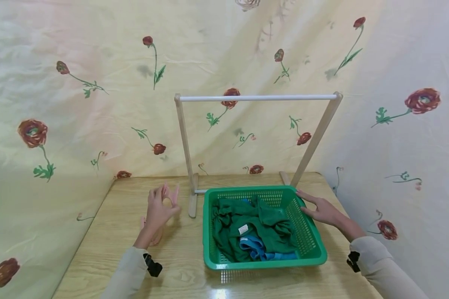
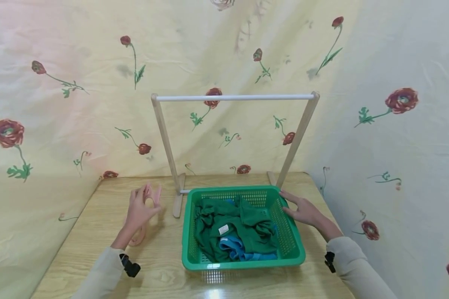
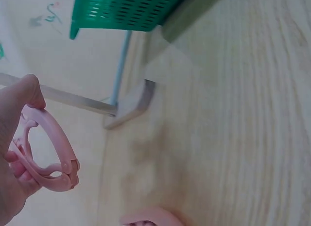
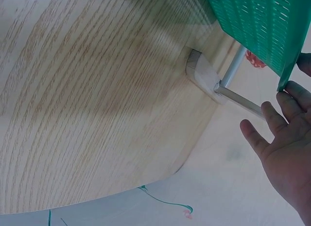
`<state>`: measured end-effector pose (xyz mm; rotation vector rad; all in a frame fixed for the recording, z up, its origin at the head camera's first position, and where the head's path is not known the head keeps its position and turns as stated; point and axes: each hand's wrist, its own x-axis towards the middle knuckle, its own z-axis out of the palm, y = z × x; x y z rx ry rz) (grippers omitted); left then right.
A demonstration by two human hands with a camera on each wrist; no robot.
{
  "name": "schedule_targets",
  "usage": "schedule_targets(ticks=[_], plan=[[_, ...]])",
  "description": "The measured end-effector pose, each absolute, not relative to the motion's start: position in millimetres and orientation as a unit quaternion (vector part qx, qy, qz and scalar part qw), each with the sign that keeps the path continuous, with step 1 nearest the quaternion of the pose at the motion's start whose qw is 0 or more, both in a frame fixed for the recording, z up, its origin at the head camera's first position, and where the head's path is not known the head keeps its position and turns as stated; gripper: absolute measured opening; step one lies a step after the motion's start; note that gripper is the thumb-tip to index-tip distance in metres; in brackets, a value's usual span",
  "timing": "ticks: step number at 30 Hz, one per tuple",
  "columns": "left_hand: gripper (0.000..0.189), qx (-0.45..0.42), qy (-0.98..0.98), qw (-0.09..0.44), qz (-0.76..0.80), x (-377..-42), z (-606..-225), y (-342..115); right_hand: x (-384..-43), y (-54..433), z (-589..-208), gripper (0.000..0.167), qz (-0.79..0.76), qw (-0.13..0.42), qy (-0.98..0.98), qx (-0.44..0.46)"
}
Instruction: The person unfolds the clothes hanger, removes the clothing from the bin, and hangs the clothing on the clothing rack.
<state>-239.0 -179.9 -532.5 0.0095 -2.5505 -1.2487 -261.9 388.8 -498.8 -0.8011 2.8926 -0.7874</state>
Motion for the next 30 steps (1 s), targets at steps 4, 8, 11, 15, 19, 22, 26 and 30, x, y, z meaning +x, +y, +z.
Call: schedule_targets(ticks=[4, 8, 11, 15, 19, 22, 26, 30], plan=[[0.097, -0.017, -0.878, 0.182, -0.443, -238, -518, -178, -262, 389, -499, 0.058, -0.241, 0.009, 0.935, -0.259], [0.097, -0.024, -0.867, 0.209, -0.452, -238, -499, -172, -262, 390, -499, 0.059, -0.237, 0.013, 0.937, -0.255], [0.095, -0.034, -0.857, 0.234, -0.457, -237, -483, -166, -261, 390, -499, 0.059, -0.241, 0.015, 0.937, -0.254], [0.092, -0.058, -0.84, 0.271, -0.466, -236, -463, -157, -259, 390, -500, 0.058, -0.243, 0.014, 0.936, -0.253], [0.092, -0.086, -0.824, 0.303, -0.472, -235, -444, -148, -257, 389, -501, 0.058, -0.243, 0.006, 0.936, -0.254], [0.09, -0.111, -0.813, 0.324, -0.471, -235, -431, -141, -258, 388, -502, 0.058, -0.241, 0.0, 0.936, -0.255], [0.088, -0.137, -0.799, 0.338, -0.478, -235, -417, -130, -259, 387, -502, 0.059, -0.245, 0.001, 0.936, -0.252], [0.09, -0.155, -0.788, 0.333, -0.494, -234, -408, -118, -260, 387, -500, 0.059, -0.244, 0.009, 0.938, -0.245]])
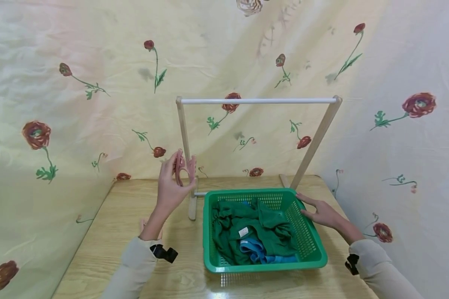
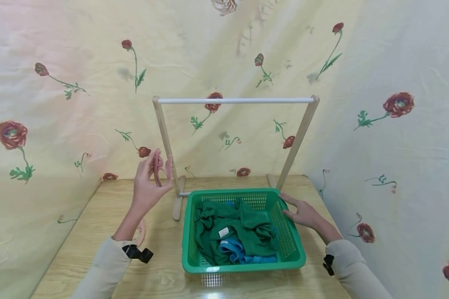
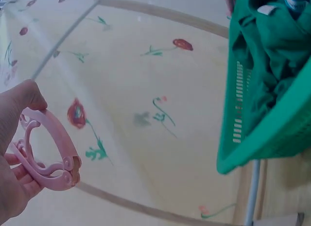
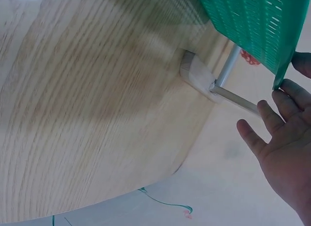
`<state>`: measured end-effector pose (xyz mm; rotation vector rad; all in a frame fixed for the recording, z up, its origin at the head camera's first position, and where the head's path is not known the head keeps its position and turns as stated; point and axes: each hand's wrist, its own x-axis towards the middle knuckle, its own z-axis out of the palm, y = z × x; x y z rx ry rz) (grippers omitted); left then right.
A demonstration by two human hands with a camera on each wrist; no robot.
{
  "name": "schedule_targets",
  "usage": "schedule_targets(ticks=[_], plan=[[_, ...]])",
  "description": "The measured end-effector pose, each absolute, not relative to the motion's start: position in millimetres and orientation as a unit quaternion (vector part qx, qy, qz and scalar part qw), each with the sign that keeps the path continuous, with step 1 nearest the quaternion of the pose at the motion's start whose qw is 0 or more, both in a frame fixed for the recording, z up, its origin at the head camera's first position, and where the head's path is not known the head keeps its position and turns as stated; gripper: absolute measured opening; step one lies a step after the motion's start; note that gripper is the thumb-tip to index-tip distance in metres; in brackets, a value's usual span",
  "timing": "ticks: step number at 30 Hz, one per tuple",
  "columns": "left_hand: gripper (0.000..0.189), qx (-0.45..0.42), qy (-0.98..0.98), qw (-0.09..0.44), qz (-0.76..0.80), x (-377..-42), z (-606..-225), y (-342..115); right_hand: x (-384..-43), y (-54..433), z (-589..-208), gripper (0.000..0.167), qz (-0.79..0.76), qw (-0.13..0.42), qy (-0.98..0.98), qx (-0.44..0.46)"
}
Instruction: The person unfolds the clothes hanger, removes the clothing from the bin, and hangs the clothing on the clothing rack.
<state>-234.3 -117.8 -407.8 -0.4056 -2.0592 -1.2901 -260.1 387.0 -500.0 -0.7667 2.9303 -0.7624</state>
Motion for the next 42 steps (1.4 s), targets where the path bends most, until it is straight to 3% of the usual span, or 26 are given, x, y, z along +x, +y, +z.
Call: schedule_targets(ticks=[15, 30, 42], plan=[[0.093, -0.205, -0.791, 0.29, -0.498, -234, -405, -64, -268, 362, -464, 0.053, -0.224, 0.034, 0.95, -0.216], [0.092, -0.218, -0.782, 0.258, -0.523, -234, -410, -29, -241, 239, -420, 0.058, -0.427, -0.131, 0.841, -0.305], [0.09, -0.216, -0.773, 0.249, -0.542, -230, -411, -21, -220, 174, -421, 0.074, -0.501, -0.172, 0.777, -0.34]])
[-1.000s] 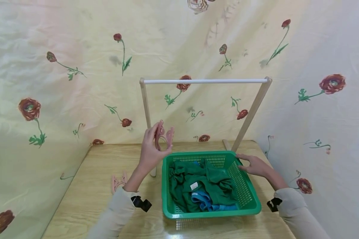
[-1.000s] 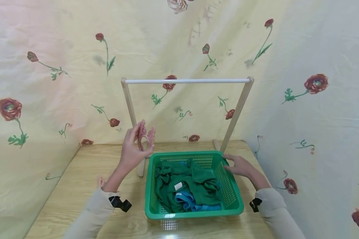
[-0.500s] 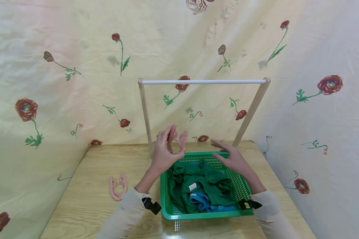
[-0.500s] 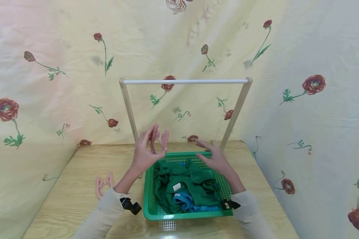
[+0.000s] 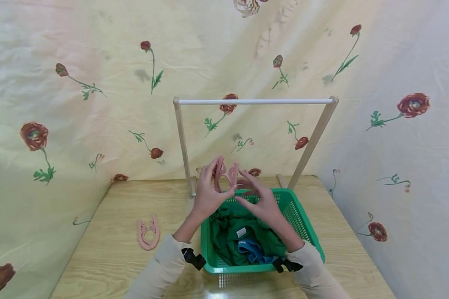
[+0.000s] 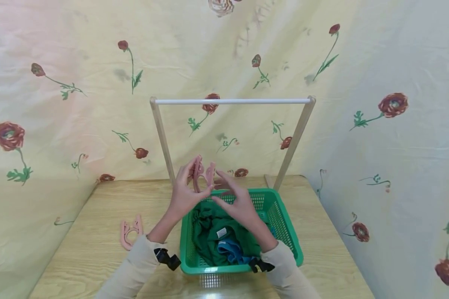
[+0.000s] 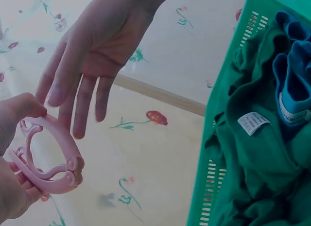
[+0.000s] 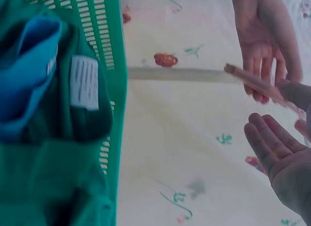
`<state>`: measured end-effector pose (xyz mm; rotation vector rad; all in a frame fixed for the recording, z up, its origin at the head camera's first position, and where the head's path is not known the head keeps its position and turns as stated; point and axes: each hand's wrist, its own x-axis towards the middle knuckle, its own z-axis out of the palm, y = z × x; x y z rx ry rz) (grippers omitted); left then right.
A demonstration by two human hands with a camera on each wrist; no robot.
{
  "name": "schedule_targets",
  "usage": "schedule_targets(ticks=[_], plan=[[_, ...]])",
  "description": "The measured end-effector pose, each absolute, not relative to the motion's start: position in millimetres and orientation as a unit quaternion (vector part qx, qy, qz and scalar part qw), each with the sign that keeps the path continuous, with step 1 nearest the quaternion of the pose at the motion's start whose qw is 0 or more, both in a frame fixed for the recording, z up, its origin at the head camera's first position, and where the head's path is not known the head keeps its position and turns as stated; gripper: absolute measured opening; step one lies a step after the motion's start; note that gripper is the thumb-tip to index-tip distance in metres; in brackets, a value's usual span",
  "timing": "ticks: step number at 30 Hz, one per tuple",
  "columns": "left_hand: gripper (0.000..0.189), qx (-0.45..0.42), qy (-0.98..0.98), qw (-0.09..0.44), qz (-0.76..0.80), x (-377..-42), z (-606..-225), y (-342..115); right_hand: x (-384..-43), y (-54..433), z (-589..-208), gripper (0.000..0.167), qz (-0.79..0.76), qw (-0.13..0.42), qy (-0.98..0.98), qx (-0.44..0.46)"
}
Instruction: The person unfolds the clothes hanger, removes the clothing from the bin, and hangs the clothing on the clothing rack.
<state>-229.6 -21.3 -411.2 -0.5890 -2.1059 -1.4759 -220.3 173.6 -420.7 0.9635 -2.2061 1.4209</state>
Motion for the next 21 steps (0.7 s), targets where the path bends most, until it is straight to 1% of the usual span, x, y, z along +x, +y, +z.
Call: schedule_targets(ticks=[3, 8, 11, 16, 21], plan=[[0.09, -0.218, -0.775, 0.241, -0.541, -228, -414, -19, -219, 167, -424, 0.076, 0.509, 0.181, -0.774, 0.332], [0.088, -0.223, -0.782, 0.229, -0.535, -227, -418, -15, -216, 163, -425, 0.075, 0.509, 0.177, -0.787, 0.301], [0.085, -0.228, -0.783, 0.212, -0.538, -227, -418, -16, -216, 163, -425, 0.073, 0.504, 0.183, -0.792, 0.292], [0.07, -0.255, -0.776, 0.168, -0.552, -228, -415, -25, -218, 165, -424, 0.073, 0.519, 0.184, -0.784, 0.286], [0.062, -0.276, -0.757, 0.117, -0.58, -227, -413, -36, -219, 170, -421, 0.073, 0.55, 0.153, -0.77, 0.286]])
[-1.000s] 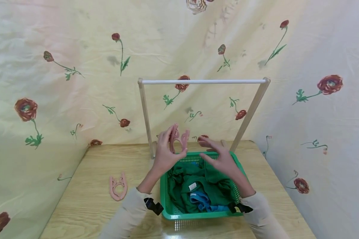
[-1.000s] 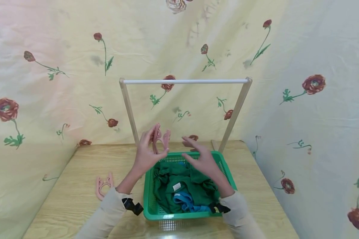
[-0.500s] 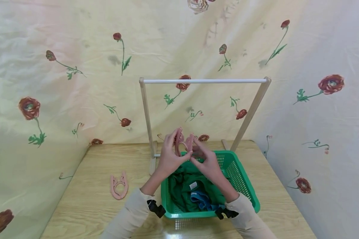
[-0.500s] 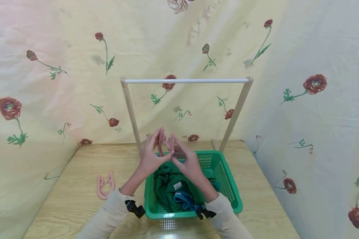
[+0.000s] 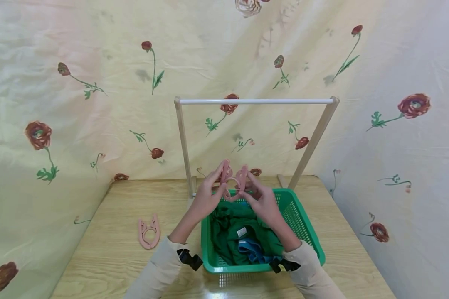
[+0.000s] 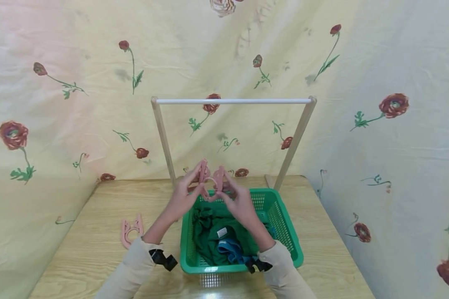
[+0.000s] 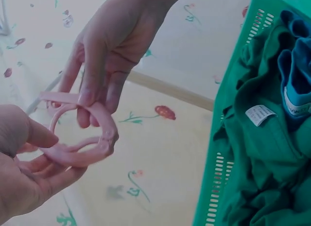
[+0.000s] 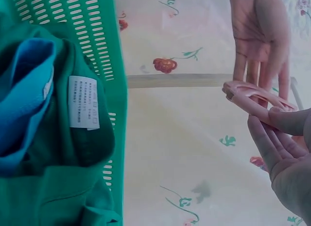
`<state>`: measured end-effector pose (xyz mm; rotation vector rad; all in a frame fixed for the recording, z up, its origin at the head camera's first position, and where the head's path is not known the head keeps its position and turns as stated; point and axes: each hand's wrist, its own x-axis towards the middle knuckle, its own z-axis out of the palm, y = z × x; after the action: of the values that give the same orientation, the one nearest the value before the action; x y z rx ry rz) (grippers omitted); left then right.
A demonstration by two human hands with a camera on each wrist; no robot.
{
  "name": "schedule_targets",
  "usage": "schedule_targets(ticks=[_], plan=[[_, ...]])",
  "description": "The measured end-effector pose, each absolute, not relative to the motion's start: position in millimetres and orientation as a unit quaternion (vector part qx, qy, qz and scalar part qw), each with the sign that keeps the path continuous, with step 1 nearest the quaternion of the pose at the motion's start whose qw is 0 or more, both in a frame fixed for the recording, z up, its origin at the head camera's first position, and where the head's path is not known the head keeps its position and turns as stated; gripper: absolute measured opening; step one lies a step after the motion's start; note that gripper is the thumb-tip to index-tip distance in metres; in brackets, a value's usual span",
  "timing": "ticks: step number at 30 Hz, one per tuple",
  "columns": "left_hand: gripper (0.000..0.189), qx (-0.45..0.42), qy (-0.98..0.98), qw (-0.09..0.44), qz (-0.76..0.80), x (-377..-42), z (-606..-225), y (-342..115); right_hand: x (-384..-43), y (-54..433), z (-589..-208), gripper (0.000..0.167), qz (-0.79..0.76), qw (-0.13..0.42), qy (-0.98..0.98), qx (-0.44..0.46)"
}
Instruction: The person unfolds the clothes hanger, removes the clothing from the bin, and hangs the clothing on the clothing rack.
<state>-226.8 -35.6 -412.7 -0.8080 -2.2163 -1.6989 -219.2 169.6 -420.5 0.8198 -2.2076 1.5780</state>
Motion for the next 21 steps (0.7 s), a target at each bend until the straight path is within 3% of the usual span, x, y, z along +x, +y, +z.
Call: schedule_targets(ticks=[14, 21], plan=[[0.064, -0.278, -0.706, 0.055, -0.649, -228, -410, -56, -222, 175, -409, 0.065, 0.606, 0.057, -0.742, 0.279], [0.059, -0.279, -0.661, 0.022, -0.696, -228, -413, -60, -223, 175, -406, 0.059, 0.616, 0.039, -0.734, 0.281]])
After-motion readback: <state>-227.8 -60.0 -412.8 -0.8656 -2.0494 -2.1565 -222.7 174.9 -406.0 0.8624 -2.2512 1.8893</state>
